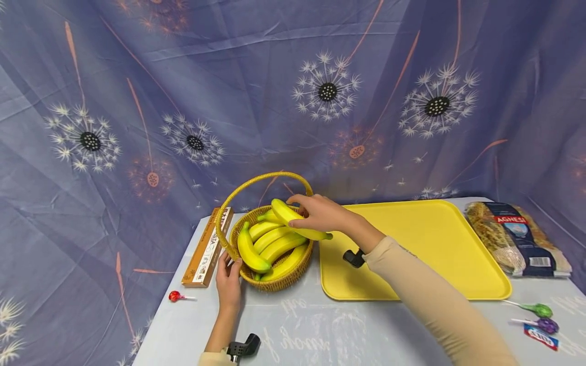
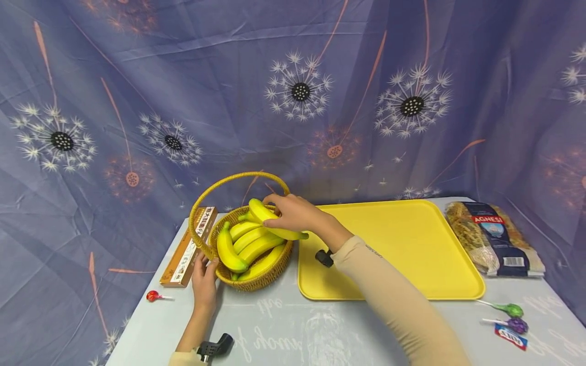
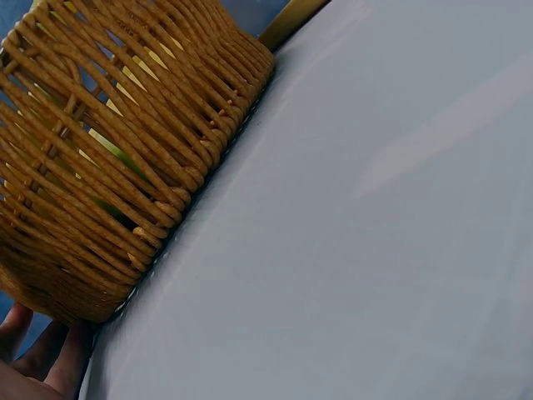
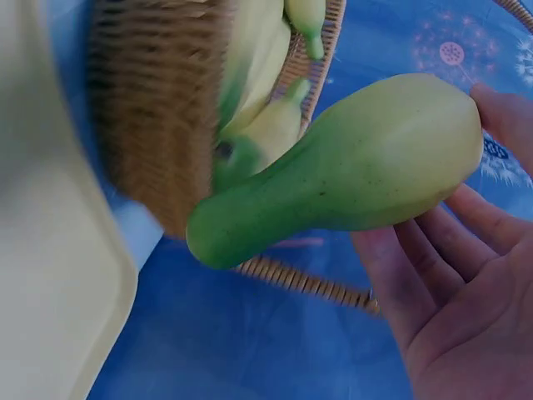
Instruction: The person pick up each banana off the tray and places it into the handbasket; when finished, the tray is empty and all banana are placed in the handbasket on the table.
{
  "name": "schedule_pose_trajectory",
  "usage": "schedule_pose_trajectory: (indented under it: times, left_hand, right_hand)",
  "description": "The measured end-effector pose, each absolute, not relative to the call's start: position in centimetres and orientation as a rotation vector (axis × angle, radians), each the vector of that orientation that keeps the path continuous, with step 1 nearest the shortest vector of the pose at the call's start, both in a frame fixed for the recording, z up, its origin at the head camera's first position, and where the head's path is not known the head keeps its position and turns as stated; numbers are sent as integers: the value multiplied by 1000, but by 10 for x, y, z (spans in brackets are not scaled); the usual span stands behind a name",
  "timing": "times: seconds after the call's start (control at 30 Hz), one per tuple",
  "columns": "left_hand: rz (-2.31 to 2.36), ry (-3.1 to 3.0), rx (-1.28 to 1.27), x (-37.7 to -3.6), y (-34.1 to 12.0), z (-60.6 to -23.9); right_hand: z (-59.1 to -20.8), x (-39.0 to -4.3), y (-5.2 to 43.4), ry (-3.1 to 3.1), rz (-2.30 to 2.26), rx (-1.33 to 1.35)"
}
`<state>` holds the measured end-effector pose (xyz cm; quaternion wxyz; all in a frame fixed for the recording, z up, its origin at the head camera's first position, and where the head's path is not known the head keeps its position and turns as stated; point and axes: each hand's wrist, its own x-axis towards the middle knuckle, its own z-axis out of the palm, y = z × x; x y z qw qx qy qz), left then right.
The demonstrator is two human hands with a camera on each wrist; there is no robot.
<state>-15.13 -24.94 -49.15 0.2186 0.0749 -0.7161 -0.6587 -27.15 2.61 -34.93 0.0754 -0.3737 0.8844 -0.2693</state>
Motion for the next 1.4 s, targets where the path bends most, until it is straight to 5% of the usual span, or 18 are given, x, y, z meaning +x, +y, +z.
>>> schedule_pose_trajectory:
  times: [0.67,1.4]
  left_hand:
    - [-1813,-1996,239,-150,-250,-490]
    - [-1799,-2021,202,-151,-249,-487]
  right_hand:
    - [-367,-292,-78,2720,-664,-741]
    - [-393,-283,-99,2726,-384,-834]
